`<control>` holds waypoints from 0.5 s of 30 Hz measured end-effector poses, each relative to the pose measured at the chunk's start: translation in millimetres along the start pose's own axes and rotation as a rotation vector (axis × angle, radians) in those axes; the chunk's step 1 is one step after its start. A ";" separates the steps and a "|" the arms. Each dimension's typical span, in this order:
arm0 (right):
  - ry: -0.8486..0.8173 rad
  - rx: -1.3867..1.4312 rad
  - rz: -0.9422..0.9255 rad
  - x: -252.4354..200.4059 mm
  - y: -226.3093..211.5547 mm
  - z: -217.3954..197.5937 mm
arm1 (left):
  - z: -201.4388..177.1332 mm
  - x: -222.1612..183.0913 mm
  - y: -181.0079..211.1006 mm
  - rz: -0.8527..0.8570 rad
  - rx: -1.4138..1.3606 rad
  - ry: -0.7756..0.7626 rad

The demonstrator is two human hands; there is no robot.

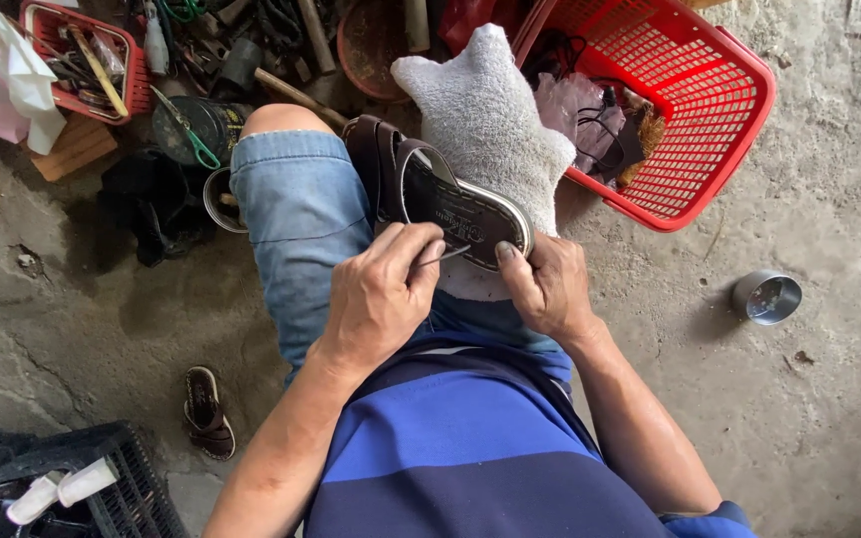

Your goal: A person is hand-stitching the components of a leather sandal together in a workshop.

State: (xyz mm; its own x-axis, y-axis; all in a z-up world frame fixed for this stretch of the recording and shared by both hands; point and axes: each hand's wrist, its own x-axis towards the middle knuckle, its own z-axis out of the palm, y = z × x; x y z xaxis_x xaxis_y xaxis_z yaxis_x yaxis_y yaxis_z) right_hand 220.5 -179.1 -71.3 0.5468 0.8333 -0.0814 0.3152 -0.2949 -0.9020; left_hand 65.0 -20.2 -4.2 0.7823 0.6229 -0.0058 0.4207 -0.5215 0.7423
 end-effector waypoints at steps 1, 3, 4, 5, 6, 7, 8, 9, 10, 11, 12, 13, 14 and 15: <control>0.001 0.003 -0.008 0.0 -0.3 -0.4 | 0.9 3.0 2.2 -0.001 -0.038 0.035; 0.003 0.007 -0.016 0.0 0.2 -0.6 | 6.0 8.0 3.5 0.000 -0.075 0.070; -0.002 0.003 -0.016 -0.1 1.1 -0.5 | 10.3 10.1 2.6 0.011 -0.093 0.083; -0.006 -0.001 -0.015 -0.2 2.0 -0.6 | 14.7 12.2 1.8 0.023 -0.112 0.096; -0.006 -0.002 -0.015 -0.2 1.4 -0.8 | 20.1 11.4 -0.8 0.023 -0.112 0.096; -0.004 0.006 -0.022 -0.3 0.9 -1.0 | 25.7 10.9 -3.6 0.051 -0.071 0.096; -0.003 0.013 -0.029 -0.2 0.5 -1.2 | 31.3 10.5 -6.4 0.078 -0.029 0.096; -0.001 0.012 -0.027 -0.5 0.5 -1.5 | 32.8 10.2 -6.6 0.079 -0.030 0.094; 0.001 0.009 -0.030 -0.7 0.6 -1.7 | 34.2 9.9 -7.0 0.096 0.012 0.101; 0.002 0.005 -0.032 -1.0 0.7 -1.8 | 35.6 9.4 -7.3 0.113 0.053 0.108; 0.004 0.005 -0.030 -1.5 1.4 -1.8 | 37.2 9.1 -8.9 0.113 0.052 0.106; 0.006 0.008 -0.034 -1.4 2.2 -1.8 | 38.6 8.6 -10.3 0.124 0.072 0.117; 0.007 0.012 -0.038 -1.2 2.9 -1.7 | 39.8 8.1 -11.8 0.136 0.092 0.129; 0.006 0.013 -0.039 -0.6 1.3 -2.0 | 38.8 8.0 -11.0 0.134 0.094 0.131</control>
State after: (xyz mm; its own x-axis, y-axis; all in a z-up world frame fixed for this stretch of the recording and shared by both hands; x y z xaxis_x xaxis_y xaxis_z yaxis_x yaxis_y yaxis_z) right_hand 222.1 -181.0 -71.5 0.5385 0.8415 -0.0434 0.3263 -0.2557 -0.9100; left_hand 84.4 -32.1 -38.3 0.7705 0.6113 0.1806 0.3622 -0.6530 0.6651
